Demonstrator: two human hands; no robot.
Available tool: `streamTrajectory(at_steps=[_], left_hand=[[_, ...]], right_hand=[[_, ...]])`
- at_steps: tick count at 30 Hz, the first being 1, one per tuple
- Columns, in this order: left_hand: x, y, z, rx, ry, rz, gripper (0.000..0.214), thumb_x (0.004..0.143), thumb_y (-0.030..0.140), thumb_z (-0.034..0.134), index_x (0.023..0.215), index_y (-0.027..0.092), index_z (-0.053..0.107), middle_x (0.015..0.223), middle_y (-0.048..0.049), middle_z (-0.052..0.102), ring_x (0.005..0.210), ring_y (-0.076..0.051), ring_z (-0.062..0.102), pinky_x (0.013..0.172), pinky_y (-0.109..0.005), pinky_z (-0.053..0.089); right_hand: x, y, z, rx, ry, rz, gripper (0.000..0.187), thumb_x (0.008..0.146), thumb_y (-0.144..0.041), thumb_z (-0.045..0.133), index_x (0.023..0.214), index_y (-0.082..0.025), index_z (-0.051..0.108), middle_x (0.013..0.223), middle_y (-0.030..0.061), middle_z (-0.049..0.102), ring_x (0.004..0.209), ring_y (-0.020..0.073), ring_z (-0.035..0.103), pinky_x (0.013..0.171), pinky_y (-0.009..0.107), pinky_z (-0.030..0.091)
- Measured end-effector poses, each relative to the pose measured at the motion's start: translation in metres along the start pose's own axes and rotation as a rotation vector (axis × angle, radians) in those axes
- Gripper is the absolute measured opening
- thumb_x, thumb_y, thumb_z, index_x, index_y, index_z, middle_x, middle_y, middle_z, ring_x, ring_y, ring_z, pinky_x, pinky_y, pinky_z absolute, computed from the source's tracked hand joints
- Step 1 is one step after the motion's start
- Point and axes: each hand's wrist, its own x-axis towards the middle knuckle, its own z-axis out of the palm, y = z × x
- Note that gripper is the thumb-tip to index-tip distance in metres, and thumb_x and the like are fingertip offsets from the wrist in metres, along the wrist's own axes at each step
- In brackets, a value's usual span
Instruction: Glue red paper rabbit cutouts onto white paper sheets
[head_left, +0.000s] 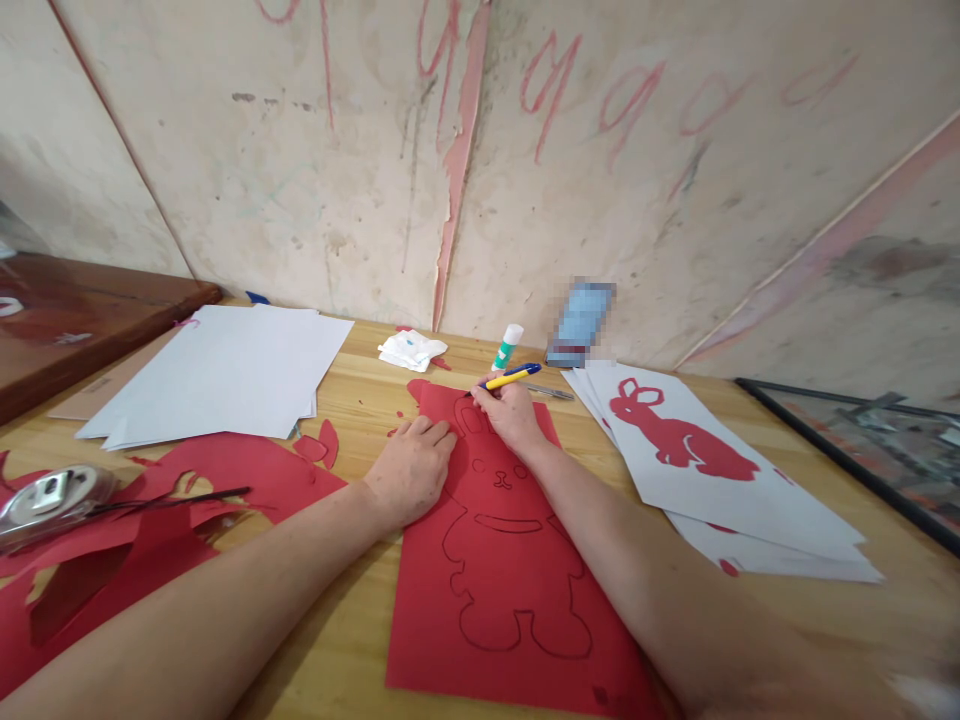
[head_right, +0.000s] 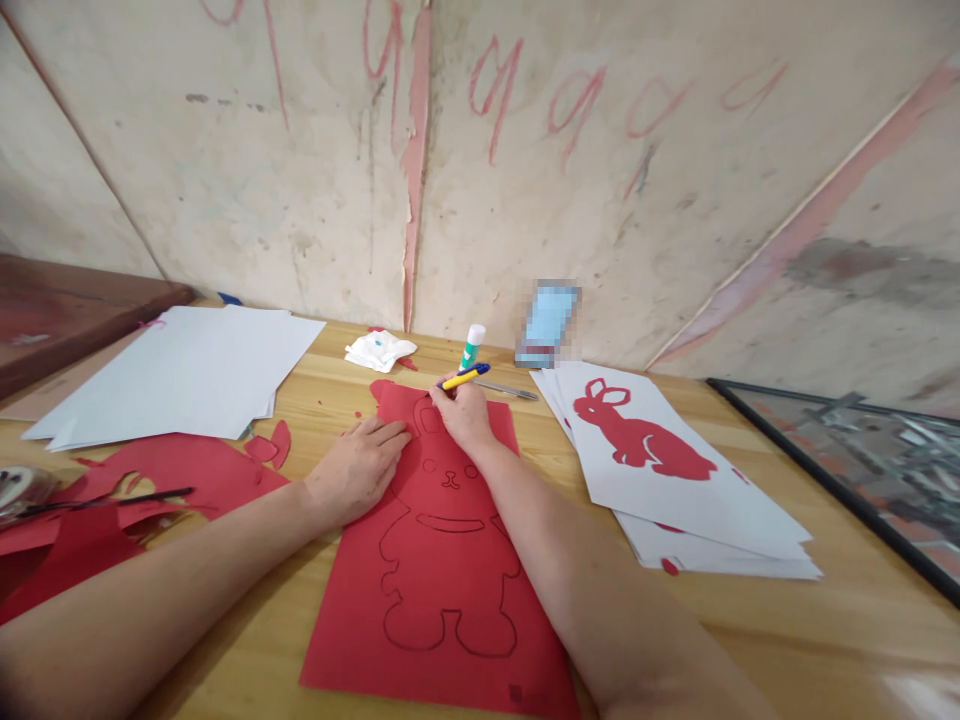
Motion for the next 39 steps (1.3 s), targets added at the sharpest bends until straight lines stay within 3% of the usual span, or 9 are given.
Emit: streamTrajectory(at_steps=[13,39], left_hand=[[0.0001,-0.0007,0.0020,0.004,0.008,-0.001,0.025,0.094,0.014,0.038,0.105,0.014,0.061,0.106,-0.0114,0.063,0.093,-0.026,0.051,0.085,-0.041,0.046],[-0.0001,-0.0010,0.0021,0.010,0.016,0.003,0.025,0.093,0.014,0.041,0.107,0.013,0.061,0.108,-0.0119,0.063,0.095,-0.026,0.051,0.085,-0.041,0.047]], right_hand=[[0.0020,0.0003,0.0011,-0.054,-0.029,-0.044,0.017,0.071,-0.038,0.057,0.071,-0.021,0.057,0.066,0.0012,0.061,0.067,0.0190,0.059,0.069,0.032,0.046],[0.0024,0.0028,0.0005,-0.136,0.011,-0.016,0.014,0.074,-0.035,0.056,0.068,-0.022,0.057,0.063,0.0024,0.063,0.072,0.0219,0.063,0.067,0.031,0.048]])
